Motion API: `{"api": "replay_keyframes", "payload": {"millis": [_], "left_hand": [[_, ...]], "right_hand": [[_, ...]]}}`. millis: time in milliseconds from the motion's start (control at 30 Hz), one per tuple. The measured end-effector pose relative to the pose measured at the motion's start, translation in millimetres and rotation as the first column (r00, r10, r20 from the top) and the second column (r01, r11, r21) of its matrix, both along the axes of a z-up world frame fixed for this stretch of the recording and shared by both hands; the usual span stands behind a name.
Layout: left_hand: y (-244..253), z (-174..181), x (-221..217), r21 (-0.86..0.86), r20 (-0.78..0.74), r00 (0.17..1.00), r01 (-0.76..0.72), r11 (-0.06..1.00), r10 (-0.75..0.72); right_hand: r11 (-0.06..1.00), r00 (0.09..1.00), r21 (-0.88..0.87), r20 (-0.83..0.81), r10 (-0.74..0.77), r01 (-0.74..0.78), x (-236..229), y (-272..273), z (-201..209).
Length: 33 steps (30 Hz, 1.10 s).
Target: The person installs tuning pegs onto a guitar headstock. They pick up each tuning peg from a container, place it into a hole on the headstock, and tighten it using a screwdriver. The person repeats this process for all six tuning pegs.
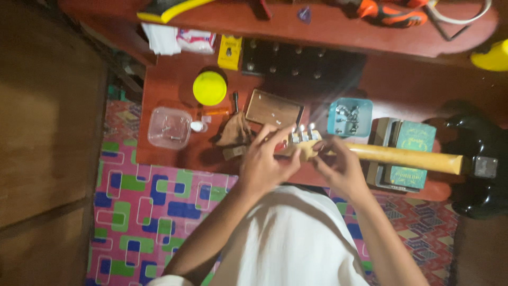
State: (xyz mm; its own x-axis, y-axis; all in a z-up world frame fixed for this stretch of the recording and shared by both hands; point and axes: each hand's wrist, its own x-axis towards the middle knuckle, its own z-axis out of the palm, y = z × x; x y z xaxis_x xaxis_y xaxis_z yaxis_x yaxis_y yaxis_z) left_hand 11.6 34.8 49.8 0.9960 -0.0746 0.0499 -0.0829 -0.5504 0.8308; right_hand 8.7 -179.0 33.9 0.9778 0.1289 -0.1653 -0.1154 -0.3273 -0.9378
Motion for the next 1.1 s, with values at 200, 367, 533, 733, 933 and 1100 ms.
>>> {"api": "replay_keyframes", "payload": {"millis": [200,367,533,733,933,1100], "left_hand": [[-23,93,-19,-0.476,-0.115,0.974,0.117,0.871,-0.194],[-37,110,-7,-0.44,0.07,0.959,0.275,0.855,-0.273],[-36,68,-1,-0.124,0.24,0.91,0.373,0.919,-0.337],[-15,-49,10,-0.005,0.455,0.89,0.023,1.0,-0.018],[-22,-62,8,0.179,0.504,0.863,-0.123,0.976,0.016],[-21,-69,6,0.163,0.478,0.877,-0.148,0.975,0.053]], "right_hand": [[0.961,0.995,-0.263,0.034,0.096,-0.084,-35,35,94],[0.907,0.966,-0.406,0.259,-0.003,0.111,-52,26,82],[0.933,0.942,-0.331,0.336,-0.023,0.14,-43,10,92],[0.946,0.938,0.122,0.142,-0.317,0.301,-20,-19,44],[0.863,0.934,0.389,0.016,-0.357,0.323,-7,0,9],[0.9,0.929,0.289,0.08,-0.362,0.326,1,0,-3]]}}
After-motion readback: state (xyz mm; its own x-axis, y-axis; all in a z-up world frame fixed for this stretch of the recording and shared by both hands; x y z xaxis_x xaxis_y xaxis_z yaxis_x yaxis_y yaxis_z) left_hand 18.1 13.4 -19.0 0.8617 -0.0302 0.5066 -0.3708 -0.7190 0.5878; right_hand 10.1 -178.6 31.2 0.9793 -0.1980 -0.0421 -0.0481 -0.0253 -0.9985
